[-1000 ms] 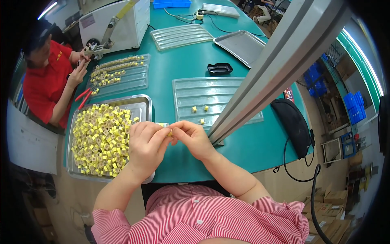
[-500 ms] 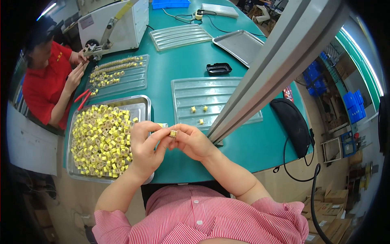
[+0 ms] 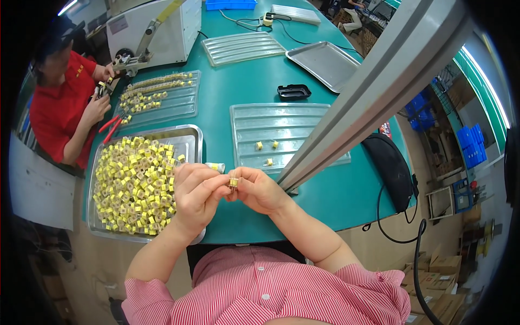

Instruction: The person assembles small yellow electronic components by hand at a factory workstation.

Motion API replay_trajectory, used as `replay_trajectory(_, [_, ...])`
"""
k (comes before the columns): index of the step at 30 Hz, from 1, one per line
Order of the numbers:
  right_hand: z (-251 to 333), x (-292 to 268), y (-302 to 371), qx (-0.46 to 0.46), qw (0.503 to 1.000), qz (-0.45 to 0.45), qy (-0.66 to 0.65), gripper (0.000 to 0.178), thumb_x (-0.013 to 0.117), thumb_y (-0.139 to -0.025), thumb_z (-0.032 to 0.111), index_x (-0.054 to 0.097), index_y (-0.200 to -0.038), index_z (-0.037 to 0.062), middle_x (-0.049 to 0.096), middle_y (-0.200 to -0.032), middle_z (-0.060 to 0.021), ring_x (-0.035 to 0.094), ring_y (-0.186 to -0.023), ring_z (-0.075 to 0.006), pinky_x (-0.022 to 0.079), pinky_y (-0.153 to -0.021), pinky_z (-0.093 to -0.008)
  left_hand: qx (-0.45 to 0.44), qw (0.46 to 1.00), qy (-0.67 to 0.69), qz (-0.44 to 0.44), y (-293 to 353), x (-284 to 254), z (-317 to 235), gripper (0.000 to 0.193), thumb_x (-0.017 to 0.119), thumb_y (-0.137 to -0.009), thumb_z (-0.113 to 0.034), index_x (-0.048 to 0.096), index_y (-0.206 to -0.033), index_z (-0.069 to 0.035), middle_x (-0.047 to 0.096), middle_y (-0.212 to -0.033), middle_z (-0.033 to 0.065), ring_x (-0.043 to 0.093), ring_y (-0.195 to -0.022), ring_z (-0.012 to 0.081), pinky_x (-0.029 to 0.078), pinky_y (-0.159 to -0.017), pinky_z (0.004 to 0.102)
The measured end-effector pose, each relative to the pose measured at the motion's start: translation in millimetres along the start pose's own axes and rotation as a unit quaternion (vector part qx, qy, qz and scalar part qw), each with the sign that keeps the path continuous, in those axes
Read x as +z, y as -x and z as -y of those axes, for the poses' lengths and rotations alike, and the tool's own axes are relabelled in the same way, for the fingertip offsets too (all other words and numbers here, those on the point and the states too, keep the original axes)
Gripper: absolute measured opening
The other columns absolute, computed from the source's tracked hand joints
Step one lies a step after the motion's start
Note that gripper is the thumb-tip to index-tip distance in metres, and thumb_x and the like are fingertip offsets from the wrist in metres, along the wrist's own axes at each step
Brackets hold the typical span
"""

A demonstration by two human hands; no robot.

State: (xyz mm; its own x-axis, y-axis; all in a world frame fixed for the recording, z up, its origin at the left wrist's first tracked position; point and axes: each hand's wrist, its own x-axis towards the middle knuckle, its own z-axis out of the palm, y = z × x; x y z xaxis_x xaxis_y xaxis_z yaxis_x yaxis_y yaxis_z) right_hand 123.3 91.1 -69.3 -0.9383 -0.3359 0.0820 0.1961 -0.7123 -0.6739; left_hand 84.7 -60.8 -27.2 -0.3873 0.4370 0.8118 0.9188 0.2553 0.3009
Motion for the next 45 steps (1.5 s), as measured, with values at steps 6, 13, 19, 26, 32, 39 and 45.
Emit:
replay_trajectory(6, [2, 1, -1, -0.040, 0.994, -0.004, 0.104, 0.011, 0.053, -0.082, 0.012, 0.054, -0.083, 0.0019, 0.053, -0.077, -0.0022, 0.052, -0.071, -0.0102, 0.042, -0.068, -0.0229, -0.250, 0.937, 0.242, 0.026, 9, 1, -6, 0.008, 0.058, -0.077, -0.010, 0.059, -0.081, -0.003, 0.054, -0.075, 0.0056, 0.052, -0.070, 0.0167, 0.041, -0.065, 0.0273])
replay_trajectory(13, [2, 3, 0, -0.080, 0.990, -0.005, 0.116, 0.010, 0.054, -0.081, 0.010, 0.055, -0.084, 0.0008, 0.053, -0.080, -0.0020, 0.052, -0.072, -0.0097, 0.042, -0.068, -0.0225, -0.396, 0.776, 0.490, 0.005, 8, 3, -18, 0.017, 0.055, -0.079, -0.007, 0.053, -0.093, 0.002, 0.051, -0.085, 0.0057, 0.052, -0.073, 0.0124, 0.042, -0.067, 0.0244])
replay_trajectory(19, [2, 3, 0, -0.082, 0.991, 0.005, 0.101, 0.009, 0.054, -0.081, 0.010, 0.054, -0.083, 0.0008, 0.052, -0.080, -0.0020, 0.052, -0.072, -0.0096, 0.042, -0.067, -0.0227, -0.371, 0.780, 0.503, 0.004, 11, 6, -17, 0.017, 0.054, -0.078, -0.006, 0.053, -0.094, 0.001, 0.050, -0.085, 0.0059, 0.053, -0.074, 0.0132, 0.042, -0.068, 0.0245])
replay_trajectory(26, [3, 2, 0, -0.090, 0.991, 0.014, 0.099, 0.010, 0.054, -0.081, 0.011, 0.054, -0.083, 0.0007, 0.051, -0.080, -0.0023, 0.052, -0.072, -0.0100, 0.042, -0.067, -0.0222, -0.377, 0.781, 0.497, 0.007, 11, 6, -18, 0.017, 0.055, -0.078, -0.005, 0.053, -0.094, 0.001, 0.050, -0.084, 0.0056, 0.053, -0.073, 0.0131, 0.042, -0.067, 0.0245])
replay_trajectory(32, [6, 2, 1, -0.097, 0.983, 0.022, 0.157, 0.007, 0.056, -0.079, 0.006, 0.053, -0.082, 0.0003, 0.050, -0.083, -0.0031, 0.052, -0.074, -0.0104, 0.044, -0.067, -0.0226, -0.391, 0.767, 0.509, -0.003, 10, 5, -21, 0.016, 0.055, -0.078, -0.004, 0.052, -0.093, 0.001, 0.052, -0.082, 0.0050, 0.052, -0.073, 0.0124, 0.043, -0.067, 0.0242])
replay_trajectory(39, [5, 3, 2, -0.102, 0.977, 0.024, 0.186, 0.008, 0.056, -0.079, 0.006, 0.053, -0.083, 0.0005, 0.049, -0.085, -0.0058, 0.050, -0.074, -0.0124, 0.043, -0.066, -0.0241, -0.403, 0.759, 0.511, -0.004, 9, 3, -23, 0.014, 0.053, -0.077, -0.002, 0.052, -0.091, 0.001, 0.052, -0.081, 0.0048, 0.052, -0.072, 0.0117, 0.043, -0.067, 0.0240])
replay_trajectory(45, [4, 5, 1, -0.103, 0.979, 0.020, 0.177, 0.007, 0.056, -0.078, 0.004, 0.053, -0.083, 0.0000, 0.049, -0.085, -0.0046, 0.050, -0.077, -0.0114, 0.044, -0.068, -0.0235, -0.397, 0.798, 0.453, -0.009, 12, 6, -22, 0.014, 0.051, -0.076, 0.000, 0.053, -0.089, 0.001, 0.051, -0.081, 0.0048, 0.052, -0.071, 0.0109, 0.043, -0.066, 0.0225])
